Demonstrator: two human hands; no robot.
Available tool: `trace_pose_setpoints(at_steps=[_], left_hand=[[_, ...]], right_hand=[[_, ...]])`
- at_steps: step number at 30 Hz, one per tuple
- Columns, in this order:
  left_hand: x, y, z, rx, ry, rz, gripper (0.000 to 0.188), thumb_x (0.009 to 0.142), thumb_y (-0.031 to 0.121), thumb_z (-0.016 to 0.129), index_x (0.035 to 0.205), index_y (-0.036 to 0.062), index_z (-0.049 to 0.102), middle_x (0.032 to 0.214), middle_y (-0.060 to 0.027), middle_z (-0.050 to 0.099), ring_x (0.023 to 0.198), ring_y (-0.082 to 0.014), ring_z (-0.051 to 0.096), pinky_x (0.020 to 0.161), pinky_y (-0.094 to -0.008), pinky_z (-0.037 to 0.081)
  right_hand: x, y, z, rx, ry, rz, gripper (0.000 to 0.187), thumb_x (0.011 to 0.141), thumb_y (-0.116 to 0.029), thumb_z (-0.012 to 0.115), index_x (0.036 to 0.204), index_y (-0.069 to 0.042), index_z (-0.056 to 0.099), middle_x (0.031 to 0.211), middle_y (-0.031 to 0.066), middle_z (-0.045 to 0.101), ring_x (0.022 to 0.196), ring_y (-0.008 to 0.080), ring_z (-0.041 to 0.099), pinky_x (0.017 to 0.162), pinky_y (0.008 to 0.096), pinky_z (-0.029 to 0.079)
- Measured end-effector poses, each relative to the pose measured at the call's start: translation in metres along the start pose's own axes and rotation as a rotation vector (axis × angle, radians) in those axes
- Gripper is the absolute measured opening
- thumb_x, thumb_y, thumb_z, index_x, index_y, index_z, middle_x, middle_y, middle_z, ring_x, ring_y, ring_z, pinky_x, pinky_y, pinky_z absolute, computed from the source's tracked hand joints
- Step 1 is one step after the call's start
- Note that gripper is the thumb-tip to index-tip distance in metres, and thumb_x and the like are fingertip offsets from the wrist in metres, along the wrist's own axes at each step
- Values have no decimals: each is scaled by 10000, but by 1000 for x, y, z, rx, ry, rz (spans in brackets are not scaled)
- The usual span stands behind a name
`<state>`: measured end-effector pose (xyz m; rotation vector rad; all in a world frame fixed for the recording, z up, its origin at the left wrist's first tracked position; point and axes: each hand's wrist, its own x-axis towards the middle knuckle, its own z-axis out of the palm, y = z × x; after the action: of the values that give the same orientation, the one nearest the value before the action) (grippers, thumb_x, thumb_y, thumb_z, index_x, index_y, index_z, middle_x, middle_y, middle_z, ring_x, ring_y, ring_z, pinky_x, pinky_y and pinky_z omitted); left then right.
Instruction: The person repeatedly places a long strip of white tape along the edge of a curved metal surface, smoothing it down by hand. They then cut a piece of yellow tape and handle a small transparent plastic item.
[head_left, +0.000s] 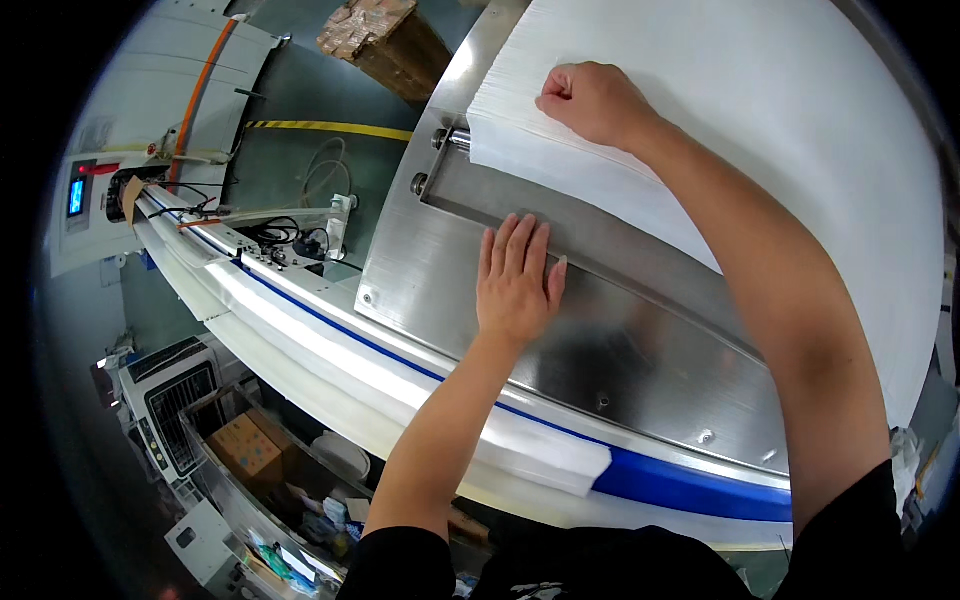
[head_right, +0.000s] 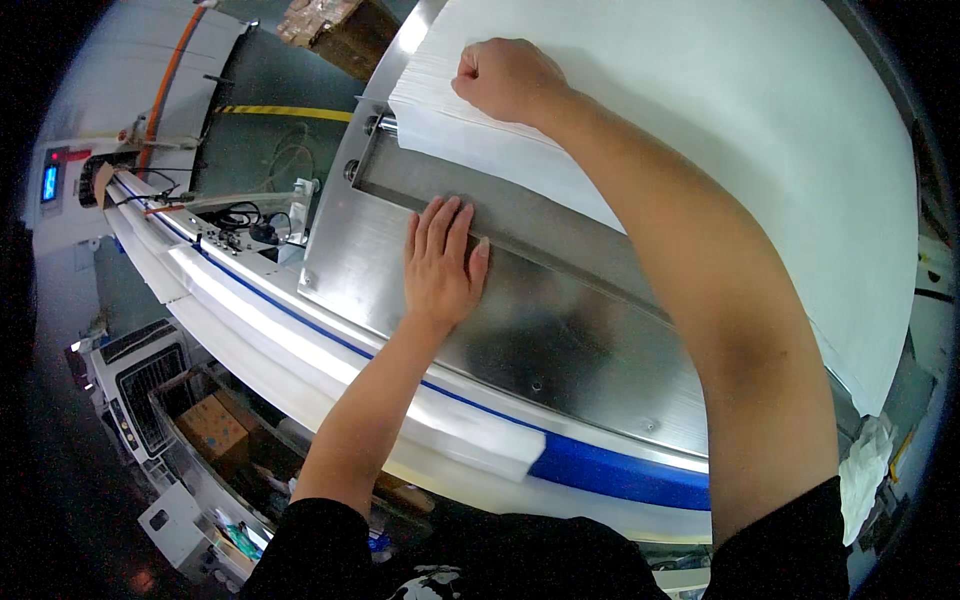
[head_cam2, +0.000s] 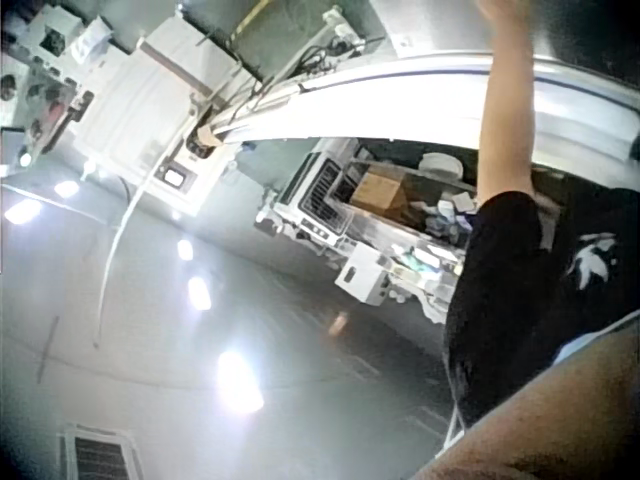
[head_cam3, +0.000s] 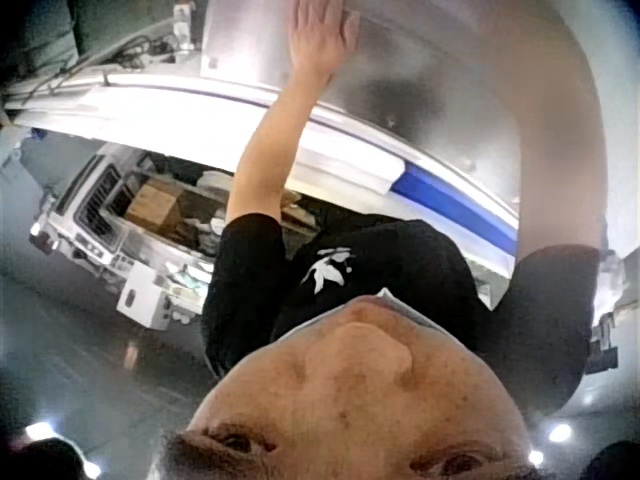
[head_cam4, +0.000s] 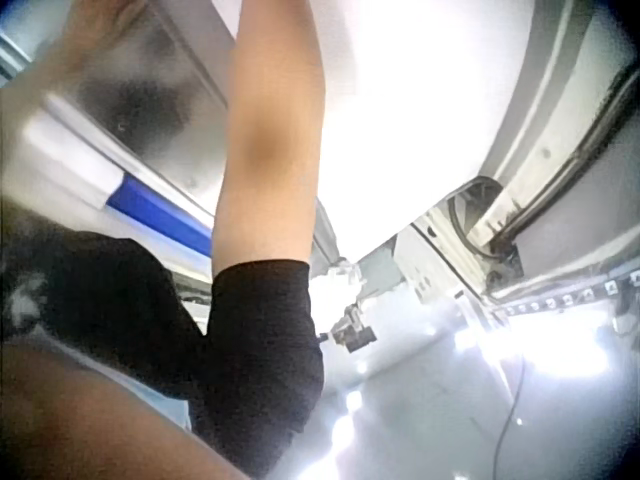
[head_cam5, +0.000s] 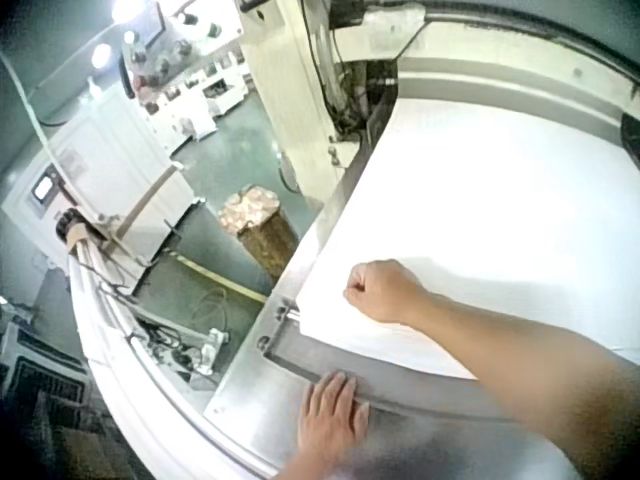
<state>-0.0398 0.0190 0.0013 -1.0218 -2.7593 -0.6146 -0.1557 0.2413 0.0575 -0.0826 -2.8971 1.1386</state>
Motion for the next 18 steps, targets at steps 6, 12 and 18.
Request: trace_pose_setpoints(at_steps=[6,12,18], left_hand=[[11,-9,-2,-56,77,-22,411,893,238,529,1253,41,506,1283,-152,495,1234,-348,430,1069,-507,282],[94,-38,-8,81,313,44,462,868,200,538,1303,57,476,1323,-153,479,1251,-338,428,1077,-491,263],[119,-61,0,208,266,122,460,873,218,504,1320,110,479,1357,-108,480,1271,-305,429,1078,-484,264]], right_hand=[[5,2,9,-91,58,13,192,794,-286,591,844,-124,682,788,70,687,760,280,649,716,404,512],[2,7,9,-112,94,28,194,796,-309,584,847,-153,687,786,52,689,760,276,652,710,409,512],[4,8,10,-106,109,35,200,786,-318,588,842,-155,689,783,51,692,750,272,655,702,397,517]])
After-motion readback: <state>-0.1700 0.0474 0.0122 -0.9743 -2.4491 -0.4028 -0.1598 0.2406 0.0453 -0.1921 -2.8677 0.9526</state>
